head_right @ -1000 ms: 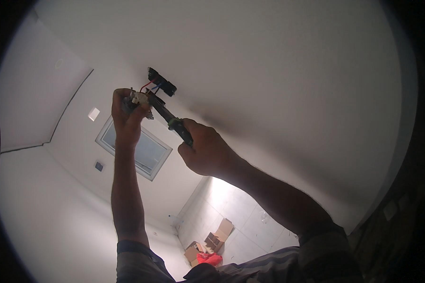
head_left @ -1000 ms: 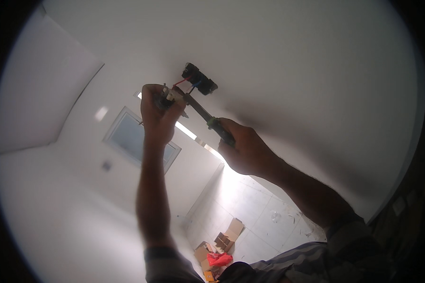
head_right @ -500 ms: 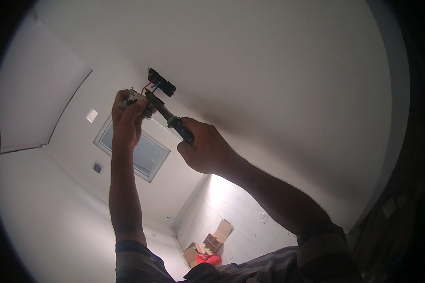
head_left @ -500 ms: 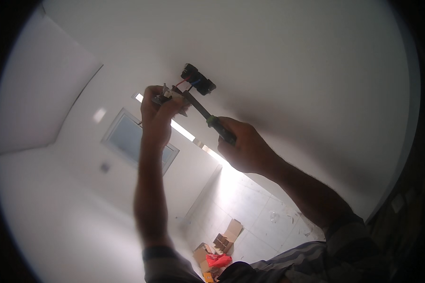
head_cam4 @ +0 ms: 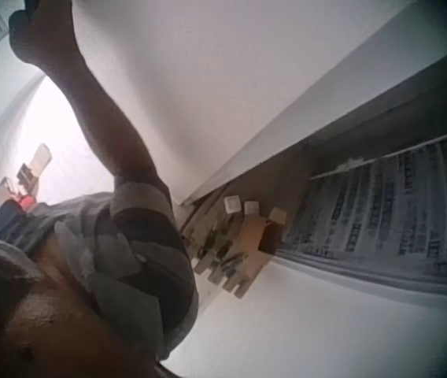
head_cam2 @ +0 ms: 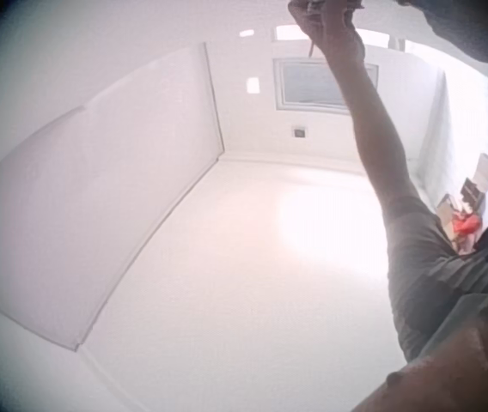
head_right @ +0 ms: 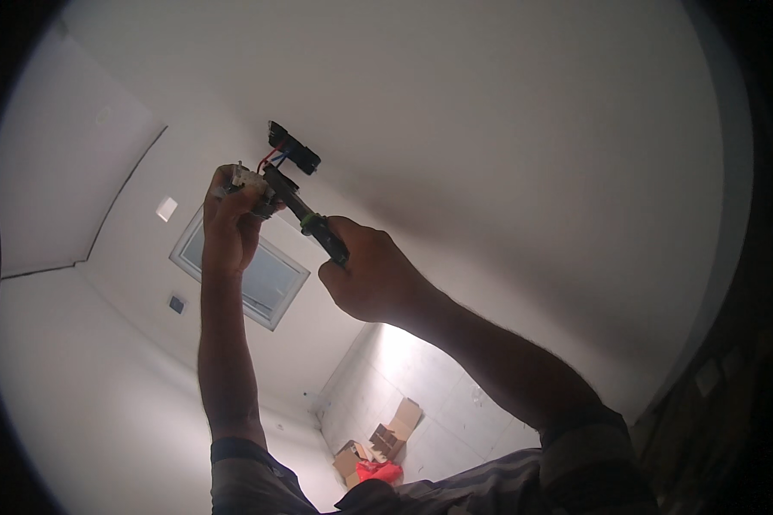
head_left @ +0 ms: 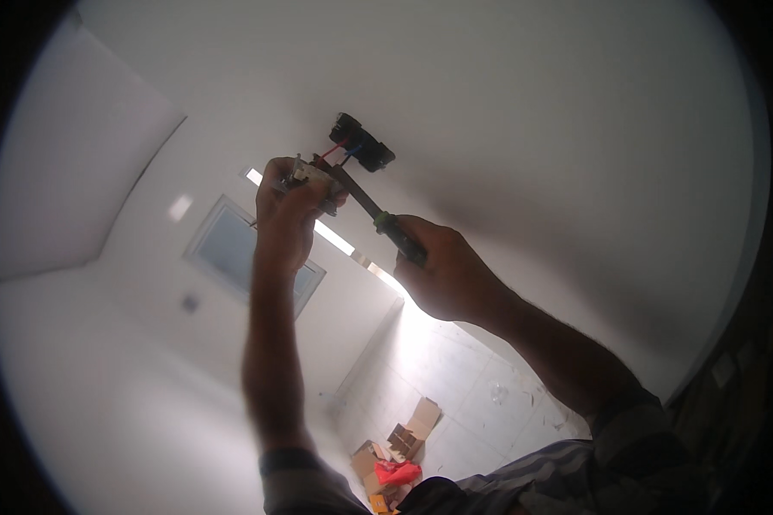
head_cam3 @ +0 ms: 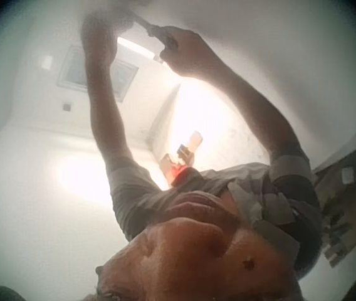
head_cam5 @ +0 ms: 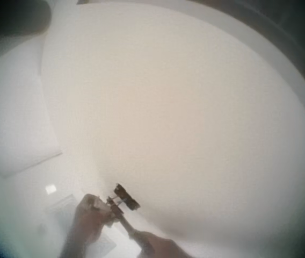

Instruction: The person installs an electrical switch into a wall box, connecting wires and securing the device with a screwdriver. The person retrieves tools and components from a nearby box and repeatedly tightens screws to mount the switch.

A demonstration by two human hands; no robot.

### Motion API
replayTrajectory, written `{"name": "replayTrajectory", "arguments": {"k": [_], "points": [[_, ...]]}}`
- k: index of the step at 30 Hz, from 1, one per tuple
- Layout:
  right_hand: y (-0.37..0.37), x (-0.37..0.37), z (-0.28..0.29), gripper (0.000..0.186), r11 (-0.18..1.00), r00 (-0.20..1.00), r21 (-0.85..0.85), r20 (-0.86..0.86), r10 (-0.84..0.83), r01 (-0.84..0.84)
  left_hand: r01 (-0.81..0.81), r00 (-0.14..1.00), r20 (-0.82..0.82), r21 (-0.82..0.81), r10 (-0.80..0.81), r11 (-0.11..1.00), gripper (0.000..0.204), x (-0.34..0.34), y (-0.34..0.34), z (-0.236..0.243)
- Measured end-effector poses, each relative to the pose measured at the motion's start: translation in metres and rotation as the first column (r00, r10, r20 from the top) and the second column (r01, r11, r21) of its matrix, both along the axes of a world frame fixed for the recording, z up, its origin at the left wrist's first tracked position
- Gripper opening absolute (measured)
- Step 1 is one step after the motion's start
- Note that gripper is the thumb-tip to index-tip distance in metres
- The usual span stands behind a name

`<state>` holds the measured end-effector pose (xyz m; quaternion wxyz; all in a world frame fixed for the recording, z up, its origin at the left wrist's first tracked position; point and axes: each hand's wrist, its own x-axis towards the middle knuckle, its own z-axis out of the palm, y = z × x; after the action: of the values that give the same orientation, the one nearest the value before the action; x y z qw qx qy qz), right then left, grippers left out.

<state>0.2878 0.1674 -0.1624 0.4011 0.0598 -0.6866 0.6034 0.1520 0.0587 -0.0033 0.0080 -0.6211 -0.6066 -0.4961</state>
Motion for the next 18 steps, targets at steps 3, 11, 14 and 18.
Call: {"name": "replayTrajectory", "arguments": {"k": [3, 11, 14, 18], "points": [[0.002, 0.001, 0.000, 0.043, 0.999, 1.000, -0.040, -0.009, -0.029, 0.028, -0.197, 0.730, -0.625, 0.195, 0.277, 0.961, 0.037, -0.003, -0.002, -0.005], [0.007, 0.008, 0.004, 0.045, 0.998, 0.998, 0.034, 0.023, 0.056, -0.057, -0.050, 0.920, -0.381, 0.115, 0.091, 0.992, 0.043, -0.013, -0.005, -0.008], [0.010, 0.010, 0.004, 0.043, 0.996, 0.995, 0.026, 0.058, 0.079, -0.081, 0.030, 0.953, -0.304, 0.076, -0.006, 0.997, 0.041, -0.011, -0.002, -0.009], [0.011, 0.011, 0.004, 0.042, 0.996, 0.996, 0.037, 0.054, 0.077, -0.079, 0.090, 0.963, -0.261, 0.089, -0.064, 0.992, 0.040, -0.009, 0.002, -0.011]]}}
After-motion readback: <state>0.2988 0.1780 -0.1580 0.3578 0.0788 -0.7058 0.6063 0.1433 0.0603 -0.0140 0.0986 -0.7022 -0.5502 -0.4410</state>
